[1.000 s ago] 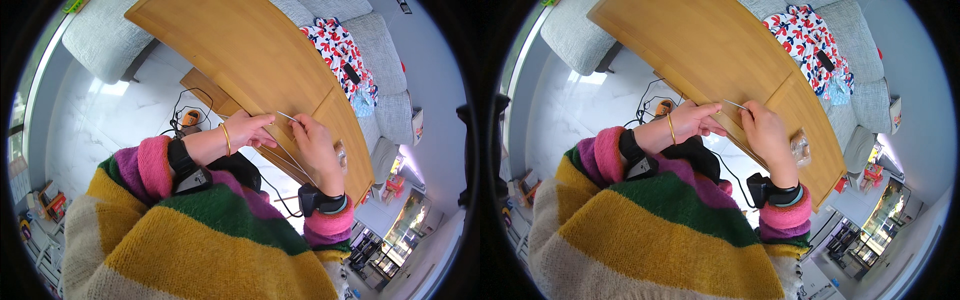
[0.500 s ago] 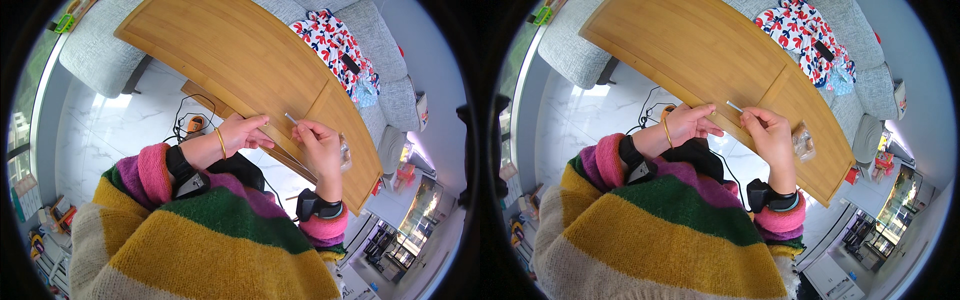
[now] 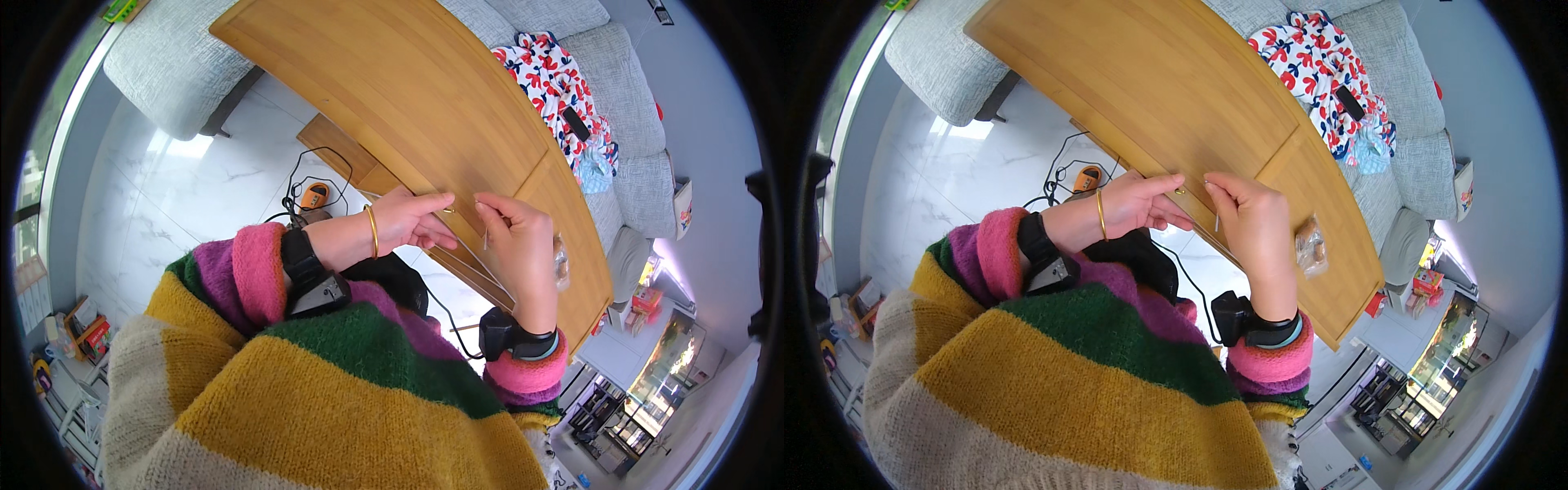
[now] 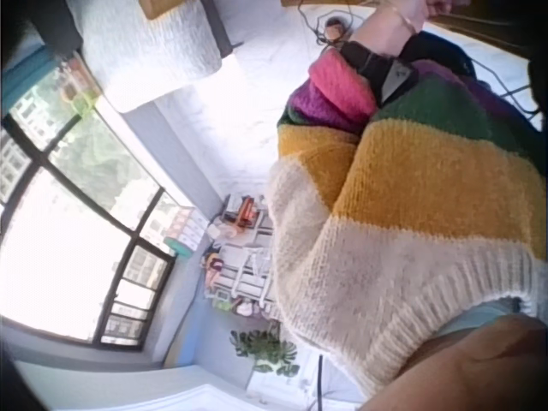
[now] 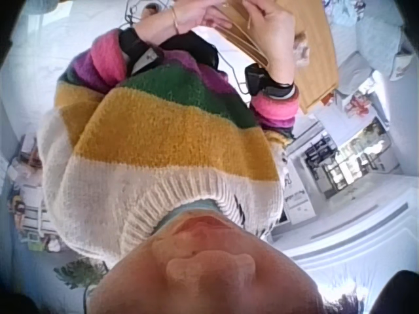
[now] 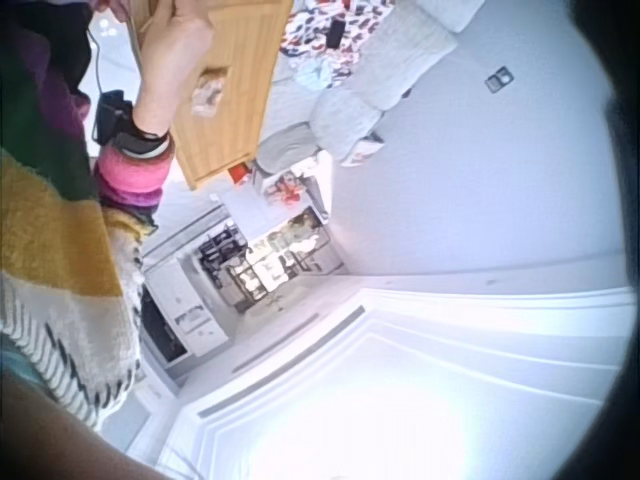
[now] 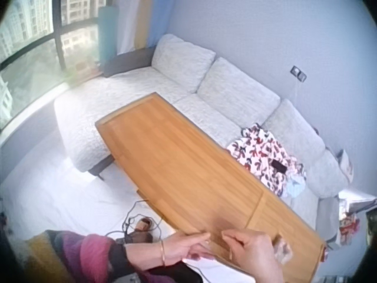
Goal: The person assembles a wooden cabinet by hand, inserting dowels and screws into pre-drilled holes, aligning panels, and tightening fasteners. The person flips the cabinet to access different sides and continues securing joints.
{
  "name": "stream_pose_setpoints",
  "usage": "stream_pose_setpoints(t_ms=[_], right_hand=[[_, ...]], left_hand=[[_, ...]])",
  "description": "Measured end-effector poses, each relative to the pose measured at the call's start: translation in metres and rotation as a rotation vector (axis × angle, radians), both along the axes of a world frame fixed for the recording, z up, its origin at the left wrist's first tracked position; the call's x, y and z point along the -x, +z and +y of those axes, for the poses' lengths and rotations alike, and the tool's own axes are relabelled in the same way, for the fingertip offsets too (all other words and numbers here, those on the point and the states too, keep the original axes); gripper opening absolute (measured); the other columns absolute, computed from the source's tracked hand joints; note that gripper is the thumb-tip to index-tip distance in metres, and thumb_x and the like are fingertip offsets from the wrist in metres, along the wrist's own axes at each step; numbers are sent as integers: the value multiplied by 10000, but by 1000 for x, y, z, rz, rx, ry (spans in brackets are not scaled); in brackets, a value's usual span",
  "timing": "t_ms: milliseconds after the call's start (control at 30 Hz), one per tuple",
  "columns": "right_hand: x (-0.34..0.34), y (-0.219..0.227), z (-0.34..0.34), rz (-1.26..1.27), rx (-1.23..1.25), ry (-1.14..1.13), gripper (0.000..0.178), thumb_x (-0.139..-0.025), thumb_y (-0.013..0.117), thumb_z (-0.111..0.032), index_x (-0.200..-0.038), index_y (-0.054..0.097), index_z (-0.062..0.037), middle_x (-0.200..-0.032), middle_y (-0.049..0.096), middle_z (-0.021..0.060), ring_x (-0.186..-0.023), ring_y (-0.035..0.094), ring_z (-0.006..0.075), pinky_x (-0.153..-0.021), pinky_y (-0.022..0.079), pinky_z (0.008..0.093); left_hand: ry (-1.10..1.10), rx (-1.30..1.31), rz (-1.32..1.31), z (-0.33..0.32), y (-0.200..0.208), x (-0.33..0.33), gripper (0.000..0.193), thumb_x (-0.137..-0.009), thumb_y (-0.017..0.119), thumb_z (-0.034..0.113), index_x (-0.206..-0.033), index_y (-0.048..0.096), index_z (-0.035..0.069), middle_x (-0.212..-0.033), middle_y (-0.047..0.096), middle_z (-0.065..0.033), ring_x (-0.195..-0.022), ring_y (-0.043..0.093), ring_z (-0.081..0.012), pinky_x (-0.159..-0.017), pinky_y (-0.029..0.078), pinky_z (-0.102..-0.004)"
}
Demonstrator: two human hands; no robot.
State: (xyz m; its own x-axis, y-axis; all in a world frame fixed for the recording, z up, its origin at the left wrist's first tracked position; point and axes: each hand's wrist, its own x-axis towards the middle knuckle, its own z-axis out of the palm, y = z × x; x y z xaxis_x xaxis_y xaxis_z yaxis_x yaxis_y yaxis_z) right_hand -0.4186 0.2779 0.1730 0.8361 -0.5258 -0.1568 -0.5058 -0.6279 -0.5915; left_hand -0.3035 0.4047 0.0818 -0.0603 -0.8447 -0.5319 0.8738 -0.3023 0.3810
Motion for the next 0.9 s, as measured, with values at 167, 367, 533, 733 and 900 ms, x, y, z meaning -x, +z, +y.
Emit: stream_pose_setpoints(t_ms=[167, 367, 533, 733, 900], right_hand=[[-6, -2, 0, 17, -212, -177, 141, -820, 627, -55, -949, 663, -10, -732, 649, 53, -610, 577, 81, -562, 468, 215], [-4, 5, 7, -5, -65, -65, 57, -800, 640, -42, -828, 642, 7, -716, 644, 65, -622, 594, 90, -568, 472, 220], [-7, 6, 12, -101, 192, 204, 50, -767, 642, -27, -803, 627, 4, -721, 627, 117, -616, 609, 203, -561, 468, 275], [-10, 6, 16, -108, 241, 247, 49, -754, 636, -24, -803, 632, -19, -733, 614, 124, -640, 600, 271, -569, 466, 316], [-14, 7, 17, -106, 342, 328, 58, -719, 635, -29, -775, 618, -30, -711, 600, 114, -639, 593, 278, -560, 470, 331]], left_hand=[[18, 62, -66, 1, 1, 1, 478, -890, 535, 390, -1166, 433, 13, -916, 627, -260, -812, 657, -245, -570, 445, -243], [15, 45, -39, 0, -1, 2, 488, -891, 536, 376, -1156, 432, -20, -931, 618, -286, -815, 655, -264, -567, 447, -245], [15, 63, -20, 0, -4, 2, 491, -887, 542, 376, -1134, 447, -38, -918, 623, -286, -814, 656, -267, -569, 452, -249], [26, 40, -17, -1, -2, 2, 434, -889, 545, 355, -1088, 481, -26, -888, 636, -268, -781, 661, -258, -555, 452, -249], [30, 44, -21, -1, -2, 2, 411, -890, 545, 351, -1052, 508, -25, -867, 641, -250, -774, 661, -250, -553, 455, -247]])
